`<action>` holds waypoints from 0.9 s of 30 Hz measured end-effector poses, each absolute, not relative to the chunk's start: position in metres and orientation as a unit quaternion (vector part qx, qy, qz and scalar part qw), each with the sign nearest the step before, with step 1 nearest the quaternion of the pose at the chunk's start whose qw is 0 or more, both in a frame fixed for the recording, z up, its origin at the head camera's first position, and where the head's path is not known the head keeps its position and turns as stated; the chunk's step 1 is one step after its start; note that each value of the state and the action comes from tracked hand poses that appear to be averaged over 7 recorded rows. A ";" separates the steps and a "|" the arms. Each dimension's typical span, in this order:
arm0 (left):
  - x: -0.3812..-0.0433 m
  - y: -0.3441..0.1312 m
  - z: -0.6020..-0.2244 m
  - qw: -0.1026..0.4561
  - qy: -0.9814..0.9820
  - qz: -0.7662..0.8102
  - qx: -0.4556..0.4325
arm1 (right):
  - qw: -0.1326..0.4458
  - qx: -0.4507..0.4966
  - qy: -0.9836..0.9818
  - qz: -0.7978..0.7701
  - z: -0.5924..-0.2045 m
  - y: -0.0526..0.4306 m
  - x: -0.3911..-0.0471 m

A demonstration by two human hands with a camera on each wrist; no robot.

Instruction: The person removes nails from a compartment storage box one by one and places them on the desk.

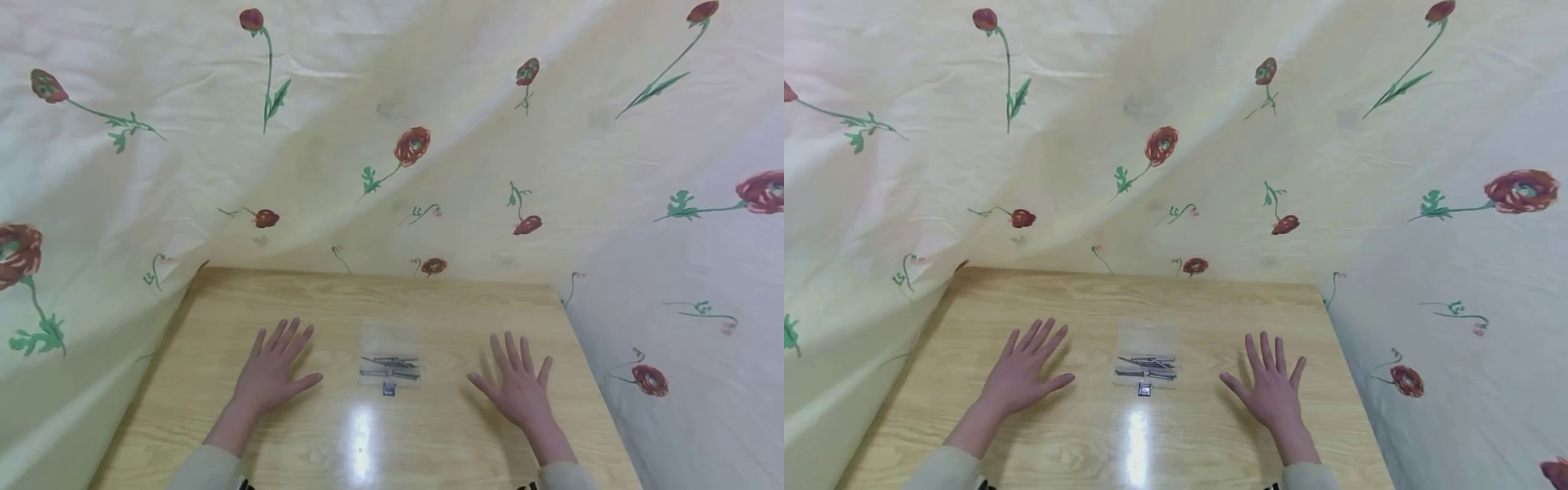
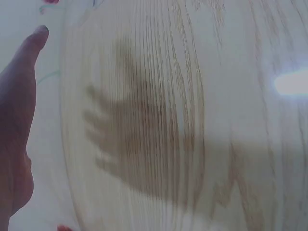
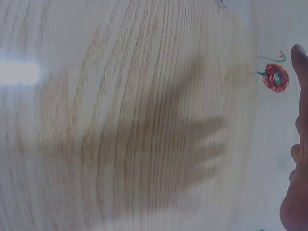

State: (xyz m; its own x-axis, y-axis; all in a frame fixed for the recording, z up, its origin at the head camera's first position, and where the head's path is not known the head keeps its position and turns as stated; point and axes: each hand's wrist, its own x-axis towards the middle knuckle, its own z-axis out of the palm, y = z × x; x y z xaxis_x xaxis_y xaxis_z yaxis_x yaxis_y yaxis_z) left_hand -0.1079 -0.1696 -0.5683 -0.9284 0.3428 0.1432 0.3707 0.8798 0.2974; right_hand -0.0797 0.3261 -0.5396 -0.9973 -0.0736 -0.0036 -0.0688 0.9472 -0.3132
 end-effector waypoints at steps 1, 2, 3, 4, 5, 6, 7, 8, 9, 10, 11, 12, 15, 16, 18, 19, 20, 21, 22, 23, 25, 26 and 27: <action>-0.110 -0.166 -0.570 0.048 -0.965 -0.166 -0.198 | 0.006 -0.038 0.986 -0.160 -0.540 0.325 -0.080; -0.112 -0.162 -0.573 0.051 -0.962 -0.167 -0.211 | 0.006 -0.040 0.986 -0.162 -0.540 0.324 -0.081; -0.115 -0.159 -0.576 0.054 -0.959 -0.166 -0.225 | 0.003 -0.042 0.986 -0.161 -0.540 0.323 -0.082; -0.117 -0.155 -0.578 0.056 -0.955 -0.166 -0.239 | 0.000 -0.046 0.986 -0.163 -0.539 0.321 -0.083; -0.118 -0.152 -0.581 0.056 -0.952 -0.164 -0.253 | -0.004 -0.050 0.985 -0.165 -0.539 0.320 -0.084; -0.120 -0.148 -0.583 0.057 -0.949 -0.161 -0.267 | -0.007 -0.054 0.985 -0.165 -0.539 0.318 -0.084; -0.122 -0.144 -0.584 0.056 -0.945 -0.162 -0.279 | -0.011 -0.059 0.984 -0.166 -0.538 0.316 -0.085; -0.124 -0.141 -0.585 0.053 -0.942 -0.161 -0.290 | -0.015 -0.063 0.984 -0.167 -0.538 0.315 -0.087; -0.126 -0.137 -0.585 0.050 -0.939 -0.161 -0.299 | -0.017 -0.066 0.983 -0.169 -0.537 0.313 -0.088; -0.128 -0.133 -0.585 0.048 -0.936 -0.162 -0.308 | -0.018 -0.069 0.982 -0.173 -0.536 0.311 -0.089; -0.130 -0.130 -0.584 0.044 -0.934 -0.163 -0.316 | -0.016 -0.071 0.982 -0.175 -0.535 0.309 -0.091; -0.131 -0.126 -0.583 0.042 -0.931 -0.164 -0.324 | -0.013 -0.073 0.981 -0.177 -0.534 0.307 -0.092; -0.135 -0.116 -0.581 0.030 -0.924 -0.161 -0.345 | -0.001 -0.075 0.981 -0.179 -0.531 0.301 -0.095; -0.136 -0.112 -0.581 0.025 -0.923 -0.158 -0.350 | 0.002 -0.076 0.981 -0.179 -0.530 0.299 -0.095; -0.139 -0.106 -0.581 0.018 -0.922 -0.149 -0.358 | 0.004 -0.080 0.981 -0.179 -0.530 0.295 -0.096; -0.139 -0.104 -0.582 0.016 -0.922 -0.143 -0.360 | 0.003 -0.083 0.980 -0.180 -0.530 0.293 -0.096; -0.140 -0.101 -0.582 0.013 -0.922 -0.137 -0.361 | 0.003 -0.086 0.980 -0.181 -0.530 0.291 -0.096; -0.141 -0.099 -0.583 0.013 -0.922 -0.133 -0.363 | 0.001 -0.090 0.979 -0.182 -0.529 0.289 -0.097; -0.141 -0.097 -0.584 0.014 -0.923 -0.127 -0.364 | -0.001 -0.094 0.979 -0.183 -0.530 0.287 -0.097; -0.142 -0.095 -0.585 0.017 -0.923 -0.122 -0.365 | -0.002 -0.098 0.978 -0.182 -0.530 0.285 -0.098; -0.142 -0.093 -0.586 0.018 -0.923 -0.116 -0.368 | -0.006 -0.105 0.979 -0.177 -0.530 0.282 -0.098; -0.143 -0.092 -0.587 0.017 -0.923 -0.114 -0.368 | -0.007 -0.109 0.979 -0.173 -0.531 0.281 -0.098; -0.143 -0.091 -0.588 0.015 -0.923 -0.110 -0.368 | -0.011 -0.113 0.979 -0.169 -0.531 0.279 -0.098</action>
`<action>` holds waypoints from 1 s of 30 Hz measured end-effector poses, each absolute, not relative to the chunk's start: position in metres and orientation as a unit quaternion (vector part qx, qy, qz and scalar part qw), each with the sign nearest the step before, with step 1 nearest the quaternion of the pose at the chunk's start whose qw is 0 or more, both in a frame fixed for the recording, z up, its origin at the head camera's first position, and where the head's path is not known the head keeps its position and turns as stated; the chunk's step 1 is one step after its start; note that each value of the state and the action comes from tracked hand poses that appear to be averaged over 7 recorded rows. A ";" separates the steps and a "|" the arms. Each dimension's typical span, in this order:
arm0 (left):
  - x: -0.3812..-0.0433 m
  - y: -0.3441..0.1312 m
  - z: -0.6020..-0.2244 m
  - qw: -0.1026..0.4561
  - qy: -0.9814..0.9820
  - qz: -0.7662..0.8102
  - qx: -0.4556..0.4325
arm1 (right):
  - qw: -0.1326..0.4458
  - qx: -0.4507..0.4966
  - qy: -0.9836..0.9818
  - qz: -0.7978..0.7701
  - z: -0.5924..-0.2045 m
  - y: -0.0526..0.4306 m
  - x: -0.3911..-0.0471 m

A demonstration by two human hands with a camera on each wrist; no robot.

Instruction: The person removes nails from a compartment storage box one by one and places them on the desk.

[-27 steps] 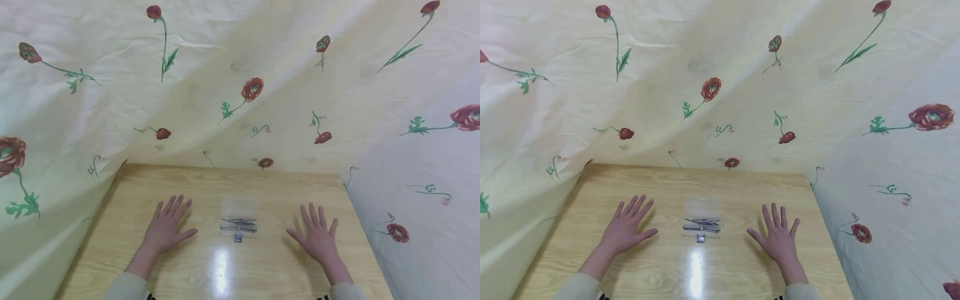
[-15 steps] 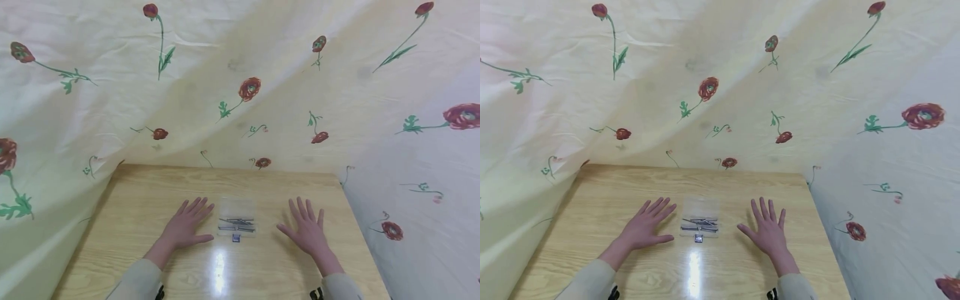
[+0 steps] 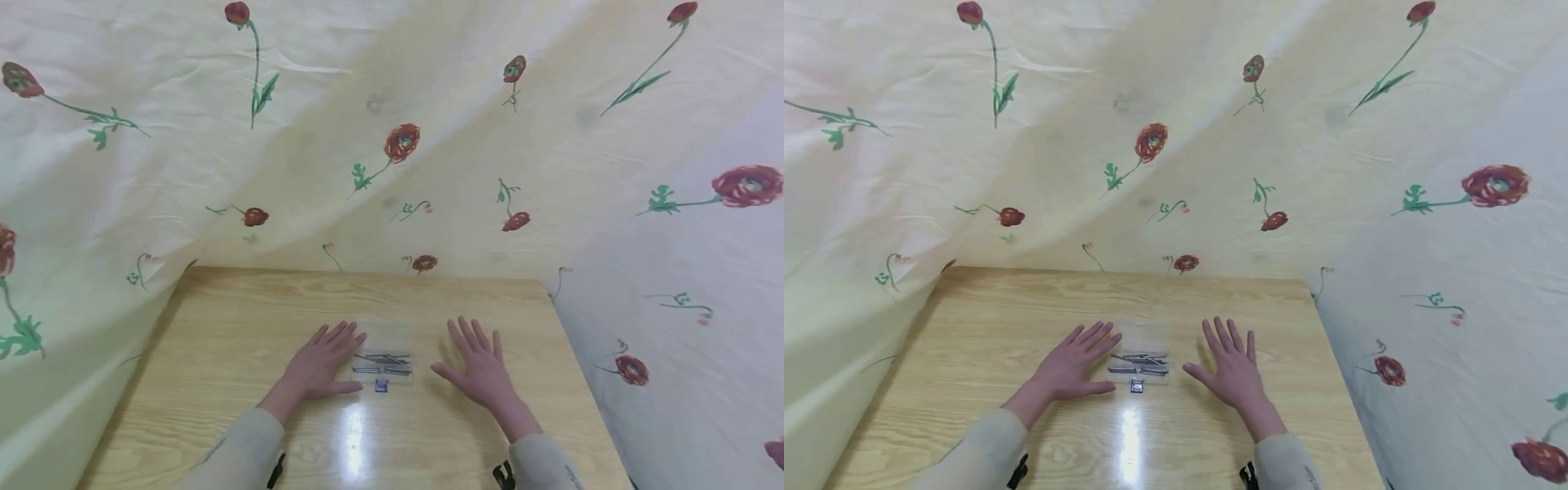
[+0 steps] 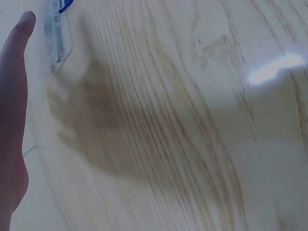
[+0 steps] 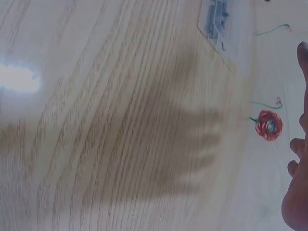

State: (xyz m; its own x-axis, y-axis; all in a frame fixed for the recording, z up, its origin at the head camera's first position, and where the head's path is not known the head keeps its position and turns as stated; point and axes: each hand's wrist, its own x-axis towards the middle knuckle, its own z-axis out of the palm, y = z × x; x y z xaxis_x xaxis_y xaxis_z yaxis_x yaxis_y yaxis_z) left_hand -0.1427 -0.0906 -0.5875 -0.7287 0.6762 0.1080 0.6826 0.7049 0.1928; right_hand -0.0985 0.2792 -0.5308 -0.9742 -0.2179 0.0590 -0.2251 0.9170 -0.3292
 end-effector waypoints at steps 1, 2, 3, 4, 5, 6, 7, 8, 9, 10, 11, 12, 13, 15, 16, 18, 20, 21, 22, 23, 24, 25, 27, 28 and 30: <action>-0.143 -0.090 -0.588 0.009 -0.924 -0.108 -0.367 | 0.014 0.118 -0.979 0.165 -0.532 0.278 -0.099; -0.143 -0.090 -0.589 0.006 -0.925 -0.108 -0.365 | 0.018 0.123 -0.979 0.161 -0.532 0.276 -0.099; -0.143 -0.090 -0.590 0.000 -0.926 -0.107 -0.363 | 0.019 0.127 -0.979 0.158 -0.533 0.275 -0.099; -0.143 -0.089 -0.591 -0.004 -0.927 -0.106 -0.361 | 0.020 0.130 -0.979 0.157 -0.533 0.273 -0.100; -0.143 -0.089 -0.592 -0.008 -0.928 -0.106 -0.358 | 0.022 0.134 -0.978 0.158 -0.534 0.272 -0.100; -0.144 -0.089 -0.594 -0.012 -0.929 -0.105 -0.355 | 0.022 0.136 -0.977 0.161 -0.535 0.270 -0.100; -0.144 -0.089 -0.595 -0.012 -0.929 -0.106 -0.354 | 0.023 0.138 -0.977 0.163 -0.536 0.270 -0.100; -0.144 -0.089 -0.596 -0.012 -0.929 -0.107 -0.353 | 0.023 0.140 -0.976 0.168 -0.537 0.269 -0.100; -0.144 -0.089 -0.598 -0.011 -0.930 -0.107 -0.352 | 0.021 0.141 -0.974 0.174 -0.538 0.268 -0.100; -0.144 -0.089 -0.599 -0.008 -0.930 -0.107 -0.352 | 0.021 0.143 -0.973 0.179 -0.539 0.267 -0.100; -0.144 -0.088 -0.601 -0.005 -0.930 -0.106 -0.352 | 0.021 0.145 -0.972 0.184 -0.539 0.266 -0.099; -0.144 -0.088 -0.602 -0.002 -0.929 -0.107 -0.353 | 0.020 0.146 -0.971 0.186 -0.540 0.265 -0.099; -0.145 -0.087 -0.603 0.002 -0.929 -0.109 -0.354 | 0.020 0.148 -0.971 0.187 -0.540 0.264 -0.099; -0.145 -0.086 -0.606 0.004 -0.929 -0.107 -0.355 | 0.015 0.151 -0.970 0.188 -0.541 0.262 -0.100; -0.146 -0.085 -0.607 0.004 -0.929 -0.105 -0.354 | 0.014 0.152 -0.970 0.187 -0.541 0.261 -0.100; -0.146 -0.083 -0.609 0.002 -0.929 -0.105 -0.354 | 0.011 0.156 -0.970 0.186 -0.542 0.258 -0.102; -0.147 -0.082 -0.611 -0.003 -0.930 -0.101 -0.352 | 0.006 0.158 -0.970 0.187 -0.542 0.256 -0.104; -0.147 -0.081 -0.612 -0.006 -0.931 -0.101 -0.351 | 0.003 0.159 -0.970 0.187 -0.542 0.255 -0.105; -0.147 -0.081 -0.612 -0.008 -0.931 -0.101 -0.350 | -0.001 0.159 -0.969 0.187 -0.542 0.254 -0.106; -0.147 -0.080 -0.612 -0.011 -0.931 -0.101 -0.350 | -0.006 0.159 -0.969 0.188 -0.542 0.253 -0.108; -0.147 -0.080 -0.612 -0.015 -0.932 -0.102 -0.349 | -0.012 0.157 -0.969 0.188 -0.542 0.252 -0.110; -0.147 -0.080 -0.612 -0.018 -0.932 -0.103 -0.347 | -0.018 0.156 -0.969 0.189 -0.542 0.252 -0.112; -0.147 -0.079 -0.611 -0.024 -0.933 -0.108 -0.342 | -0.029 0.155 -0.969 0.189 -0.541 0.252 -0.115; -0.148 -0.079 -0.611 -0.027 -0.934 -0.109 -0.339 | -0.035 0.155 -0.969 0.191 -0.541 0.252 -0.117; -0.148 -0.078 -0.610 -0.033 -0.936 -0.110 -0.334 | -0.043 0.159 -0.967 0.193 -0.539 0.252 -0.121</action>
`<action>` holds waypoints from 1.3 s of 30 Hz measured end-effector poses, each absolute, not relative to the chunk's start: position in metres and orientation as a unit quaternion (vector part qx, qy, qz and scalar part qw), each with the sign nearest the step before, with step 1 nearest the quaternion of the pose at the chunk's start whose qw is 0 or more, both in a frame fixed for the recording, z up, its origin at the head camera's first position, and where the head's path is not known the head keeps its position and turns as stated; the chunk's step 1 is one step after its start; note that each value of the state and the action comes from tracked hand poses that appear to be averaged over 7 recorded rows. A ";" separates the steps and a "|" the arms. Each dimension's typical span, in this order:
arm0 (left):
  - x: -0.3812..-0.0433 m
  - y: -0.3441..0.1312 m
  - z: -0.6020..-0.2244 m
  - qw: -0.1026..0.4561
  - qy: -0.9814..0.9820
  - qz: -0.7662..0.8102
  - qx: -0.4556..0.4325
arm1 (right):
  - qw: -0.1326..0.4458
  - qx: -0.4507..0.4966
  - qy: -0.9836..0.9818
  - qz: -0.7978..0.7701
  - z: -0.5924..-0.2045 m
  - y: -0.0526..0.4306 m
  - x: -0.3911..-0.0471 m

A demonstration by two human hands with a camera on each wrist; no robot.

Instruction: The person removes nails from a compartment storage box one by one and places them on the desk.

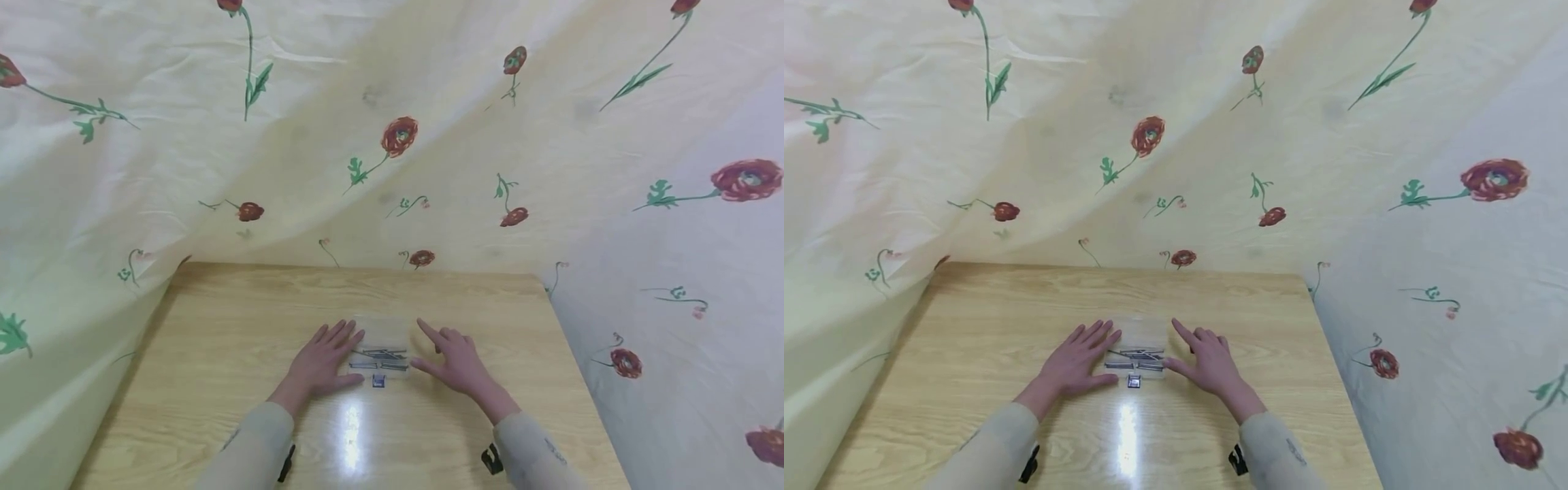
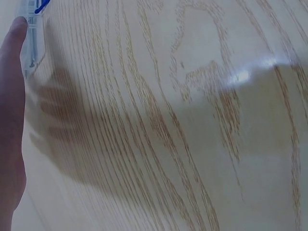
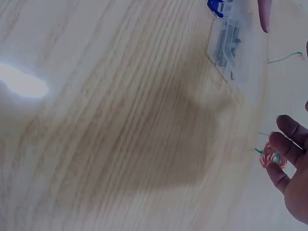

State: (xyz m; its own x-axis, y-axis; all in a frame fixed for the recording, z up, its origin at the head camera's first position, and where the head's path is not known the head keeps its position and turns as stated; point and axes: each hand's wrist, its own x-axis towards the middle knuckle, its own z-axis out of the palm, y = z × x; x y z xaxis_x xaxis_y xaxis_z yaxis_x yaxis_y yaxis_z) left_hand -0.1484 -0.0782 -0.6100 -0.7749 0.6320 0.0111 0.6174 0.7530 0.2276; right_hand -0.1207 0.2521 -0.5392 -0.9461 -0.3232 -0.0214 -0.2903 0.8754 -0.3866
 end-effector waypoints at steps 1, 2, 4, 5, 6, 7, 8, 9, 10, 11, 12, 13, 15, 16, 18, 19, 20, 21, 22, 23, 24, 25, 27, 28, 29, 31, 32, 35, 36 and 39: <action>-0.149 -0.078 -0.609 0.034 0.936 0.110 0.332 | 0.045 -0.162 0.966 -0.194 -0.538 0.252 -0.123; -0.149 -0.079 -0.609 0.035 0.937 0.112 0.330 | 0.046 -0.169 0.964 -0.198 -0.536 0.252 -0.124; -0.150 -0.079 -0.608 0.037 0.937 0.112 0.328 | 0.050 -0.183 0.960 -0.204 -0.532 0.251 -0.128; -0.150 -0.079 -0.607 0.037 0.937 0.113 0.327 | 0.053 -0.191 0.958 -0.207 -0.530 0.250 -0.129; -0.150 -0.080 -0.607 0.037 0.938 0.114 0.326 | 0.057 -0.199 0.956 -0.210 -0.529 0.249 -0.131; -0.150 -0.080 -0.607 0.037 0.938 0.113 0.325 | 0.061 -0.206 0.953 -0.213 -0.527 0.249 -0.133; -0.150 -0.080 -0.608 0.038 0.939 0.115 0.323 | 0.066 -0.213 0.951 -0.216 -0.526 0.248 -0.135; -0.150 -0.081 -0.608 0.040 0.939 0.115 0.322 | 0.072 -0.217 0.949 -0.217 -0.525 0.247 -0.136; -0.150 -0.081 -0.608 0.041 0.939 0.115 0.322 | 0.079 -0.222 0.947 -0.219 -0.524 0.247 -0.137; -0.149 -0.081 -0.609 0.042 0.939 0.118 0.321 | 0.086 -0.225 0.945 -0.220 -0.523 0.246 -0.139; -0.149 -0.082 -0.609 0.044 0.939 0.119 0.321 | 0.091 -0.227 0.944 -0.220 -0.523 0.245 -0.140; -0.148 -0.082 -0.610 0.045 0.938 0.119 0.321 | 0.095 -0.229 0.943 -0.221 -0.523 0.245 -0.141; -0.147 -0.083 -0.611 0.044 0.938 0.122 0.322 | 0.104 -0.233 0.941 -0.222 -0.522 0.243 -0.142; -0.146 -0.084 -0.611 0.042 0.938 0.123 0.323 | 0.107 -0.235 0.941 -0.221 -0.522 0.242 -0.143; -0.146 -0.084 -0.612 0.038 0.938 0.122 0.323 | 0.111 -0.236 0.940 -0.220 -0.521 0.241 -0.143; -0.145 -0.085 -0.612 0.034 0.938 0.123 0.323 | 0.112 -0.237 0.940 -0.219 -0.521 0.240 -0.143; -0.145 -0.085 -0.613 0.031 0.938 0.125 0.323 | 0.114 -0.238 0.940 -0.217 -0.521 0.239 -0.143; -0.144 -0.085 -0.614 0.028 0.937 0.126 0.323 | 0.115 -0.238 0.940 -0.215 -0.522 0.238 -0.143; -0.144 -0.085 -0.614 0.026 0.937 0.129 0.324 | 0.115 -0.238 0.940 -0.214 -0.522 0.237 -0.144; -0.144 -0.085 -0.615 0.029 0.937 0.131 0.324 | 0.115 -0.239 0.941 -0.211 -0.523 0.237 -0.144; -0.143 -0.084 -0.615 0.030 0.936 0.132 0.324 | 0.116 -0.241 0.941 -0.207 -0.524 0.237 -0.144; -0.143 -0.084 -0.616 0.032 0.936 0.135 0.324 | 0.116 -0.244 0.941 -0.204 -0.526 0.237 -0.144; -0.143 -0.083 -0.616 0.036 0.936 0.134 0.325 | 0.116 -0.249 0.941 -0.198 -0.529 0.236 -0.144; -0.143 -0.083 -0.616 0.035 0.936 0.133 0.325 | 0.114 -0.253 0.941 -0.193 -0.530 0.236 -0.144; -0.143 -0.082 -0.616 0.033 0.936 0.129 0.325 | 0.114 -0.255 0.942 -0.188 -0.531 0.236 -0.144; -0.144 -0.082 -0.615 0.028 0.937 0.126 0.325 | 0.109 -0.261 0.942 -0.181 -0.533 0.235 -0.145; -0.145 -0.082 -0.615 0.027 0.937 0.123 0.325 | 0.108 -0.263 0.942 -0.179 -0.534 0.234 -0.146; -0.146 -0.082 -0.615 0.029 0.937 0.123 0.326 | 0.112 -0.268 0.941 -0.173 -0.535 0.233 -0.147; -0.146 -0.082 -0.616 0.031 0.937 0.124 0.327 | 0.114 -0.270 0.941 -0.172 -0.535 0.233 -0.147; -0.146 -0.083 -0.616 0.034 0.937 0.120 0.326 | 0.124 -0.269 0.940 -0.170 -0.535 0.231 -0.146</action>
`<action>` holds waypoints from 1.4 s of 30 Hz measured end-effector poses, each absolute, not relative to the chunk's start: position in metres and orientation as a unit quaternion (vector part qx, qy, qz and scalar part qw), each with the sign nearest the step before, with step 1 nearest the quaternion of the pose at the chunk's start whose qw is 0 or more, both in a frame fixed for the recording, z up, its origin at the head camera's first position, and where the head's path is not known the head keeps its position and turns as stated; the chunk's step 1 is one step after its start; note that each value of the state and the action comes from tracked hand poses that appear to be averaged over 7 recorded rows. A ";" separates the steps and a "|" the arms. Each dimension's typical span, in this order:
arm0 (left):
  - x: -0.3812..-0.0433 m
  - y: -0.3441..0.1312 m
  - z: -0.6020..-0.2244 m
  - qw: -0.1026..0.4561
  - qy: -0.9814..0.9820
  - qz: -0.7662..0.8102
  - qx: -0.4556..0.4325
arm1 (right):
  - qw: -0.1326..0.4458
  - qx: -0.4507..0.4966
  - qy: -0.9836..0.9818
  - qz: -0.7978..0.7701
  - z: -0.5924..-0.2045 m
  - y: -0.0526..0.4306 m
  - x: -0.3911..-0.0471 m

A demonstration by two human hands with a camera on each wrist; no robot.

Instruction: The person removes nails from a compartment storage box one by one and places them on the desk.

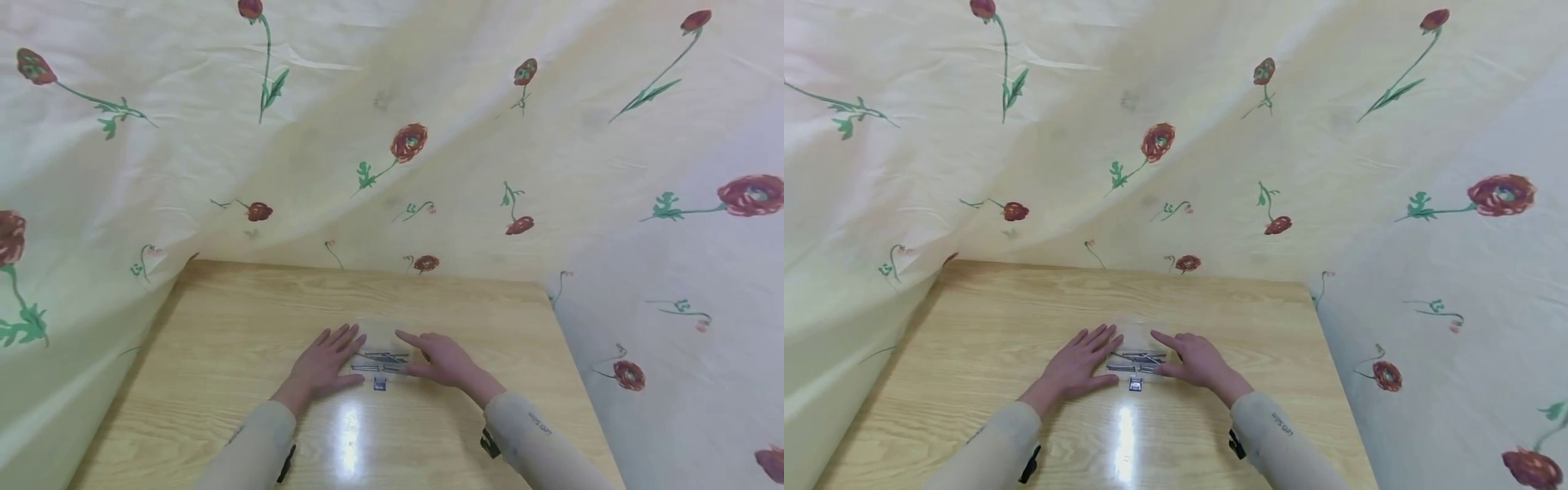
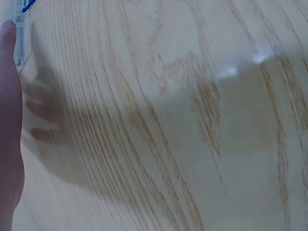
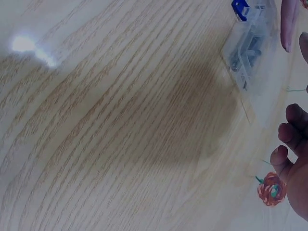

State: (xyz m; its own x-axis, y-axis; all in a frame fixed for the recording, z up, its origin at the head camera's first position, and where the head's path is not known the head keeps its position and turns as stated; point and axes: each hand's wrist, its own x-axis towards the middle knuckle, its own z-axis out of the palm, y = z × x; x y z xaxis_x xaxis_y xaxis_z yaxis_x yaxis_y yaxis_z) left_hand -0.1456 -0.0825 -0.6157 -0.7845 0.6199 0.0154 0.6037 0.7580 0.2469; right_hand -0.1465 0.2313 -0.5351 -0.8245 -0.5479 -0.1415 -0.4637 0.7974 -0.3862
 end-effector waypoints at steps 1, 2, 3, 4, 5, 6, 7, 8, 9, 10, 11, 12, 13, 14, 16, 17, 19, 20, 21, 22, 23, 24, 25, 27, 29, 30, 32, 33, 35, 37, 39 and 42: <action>-0.146 -0.083 -0.616 0.033 0.937 0.120 0.326 | 0.127 -0.270 0.939 -0.170 -0.536 0.231 -0.146; -0.146 -0.083 -0.617 0.034 0.937 0.120 0.325 | 0.127 -0.273 0.938 -0.170 -0.537 0.231 -0.147; -0.145 -0.084 -0.617 0.035 0.937 0.123 0.324 | 0.129 -0.276 0.937 -0.169 -0.538 0.230 -0.147; -0.145 -0.085 -0.617 0.036 0.938 0.123 0.323 | 0.130 -0.279 0.937 -0.168 -0.539 0.230 -0.148; -0.145 -0.085 -0.617 0.038 0.938 0.124 0.321 | 0.130 -0.284 0.935 -0.168 -0.541 0.230 -0.149; -0.145 -0.086 -0.617 0.040 0.938 0.127 0.320 | 0.131 -0.289 0.934 -0.166 -0.542 0.229 -0.149; -0.145 -0.086 -0.618 0.037 0.938 0.130 0.320 | 0.130 -0.294 0.933 -0.162 -0.544 0.229 -0.150; -0.144 -0.086 -0.618 0.036 0.938 0.132 0.320 | 0.130 -0.298 0.932 -0.161 -0.545 0.229 -0.151; -0.144 -0.087 -0.618 0.034 0.937 0.134 0.320 | 0.131 -0.301 0.931 -0.162 -0.547 0.229 -0.152; -0.144 -0.087 -0.619 0.033 0.937 0.133 0.320 | 0.130 -0.306 0.929 -0.162 -0.548 0.229 -0.152; -0.144 -0.087 -0.619 0.032 0.937 0.134 0.320 | 0.130 -0.310 0.928 -0.163 -0.549 0.230 -0.153; -0.144 -0.087 -0.620 0.030 0.937 0.135 0.321 | 0.130 -0.314 0.927 -0.161 -0.549 0.230 -0.154; -0.143 -0.087 -0.620 0.026 0.936 0.138 0.322 | 0.130 -0.318 0.925 -0.161 -0.550 0.230 -0.155; -0.143 -0.087 -0.621 0.026 0.936 0.140 0.322 | 0.130 -0.322 0.924 -0.158 -0.550 0.230 -0.155; -0.143 -0.087 -0.621 0.025 0.936 0.146 0.320 | 0.130 -0.327 0.924 -0.150 -0.551 0.229 -0.158; -0.143 -0.087 -0.621 0.026 0.935 0.150 0.319 | 0.129 -0.331 0.924 -0.145 -0.551 0.229 -0.159; -0.143 -0.086 -0.621 0.027 0.934 0.159 0.318 | 0.129 -0.335 0.923 -0.140 -0.551 0.228 -0.161; -0.143 -0.086 -0.622 0.029 0.935 0.160 0.316 | 0.129 -0.338 0.922 -0.137 -0.551 0.227 -0.162; -0.143 -0.086 -0.622 0.030 0.935 0.161 0.314 | 0.130 -0.339 0.922 -0.137 -0.552 0.227 -0.164; -0.143 -0.086 -0.623 0.032 0.935 0.161 0.314 | 0.131 -0.341 0.921 -0.138 -0.552 0.226 -0.165; -0.143 -0.086 -0.623 0.034 0.935 0.162 0.312 | 0.132 -0.342 0.920 -0.138 -0.553 0.225 -0.165; -0.143 -0.086 -0.624 0.034 0.936 0.161 0.311 | 0.134 -0.343 0.919 -0.138 -0.553 0.225 -0.166; -0.143 -0.086 -0.624 0.035 0.936 0.162 0.311 | 0.135 -0.344 0.919 -0.139 -0.554 0.224 -0.167; -0.143 -0.086 -0.625 0.037 0.936 0.163 0.309 | 0.136 -0.344 0.918 -0.139 -0.555 0.224 -0.169; -0.143 -0.085 -0.625 0.039 0.936 0.164 0.308 | 0.137 -0.346 0.918 -0.138 -0.556 0.223 -0.170; -0.143 -0.085 -0.624 0.040 0.936 0.165 0.308 | 0.138 -0.348 0.917 -0.139 -0.556 0.222 -0.171; -0.143 -0.085 -0.623 0.043 0.936 0.167 0.307 | 0.142 -0.351 0.915 -0.141 -0.555 0.221 -0.172; -0.142 -0.085 -0.622 0.044 0.936 0.167 0.306 | 0.146 -0.353 0.913 -0.143 -0.554 0.220 -0.173; -0.143 -0.084 -0.622 0.045 0.937 0.168 0.304 | 0.153 -0.358 0.910 -0.146 -0.553 0.218 -0.174; -0.143 -0.084 -0.623 0.047 0.937 0.169 0.302 | 0.158 -0.362 0.907 -0.148 -0.553 0.216 -0.176; -0.144 -0.084 -0.624 0.049 0.937 0.169 0.301 | 0.160 -0.366 0.905 -0.146 -0.552 0.215 -0.177; -0.144 -0.083 -0.626 0.054 0.938 0.167 0.300 | 0.155 -0.376 0.902 -0.143 -0.552 0.215 -0.179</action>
State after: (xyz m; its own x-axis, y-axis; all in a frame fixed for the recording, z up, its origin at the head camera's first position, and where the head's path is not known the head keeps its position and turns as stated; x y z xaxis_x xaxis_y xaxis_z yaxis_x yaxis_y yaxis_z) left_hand -0.1444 -0.0834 -0.6263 -0.8141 0.5807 -0.0007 0.5449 0.7644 0.3446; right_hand -0.1793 0.2151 -0.5516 -0.6693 -0.7226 -0.1731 -0.6338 0.6768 -0.3746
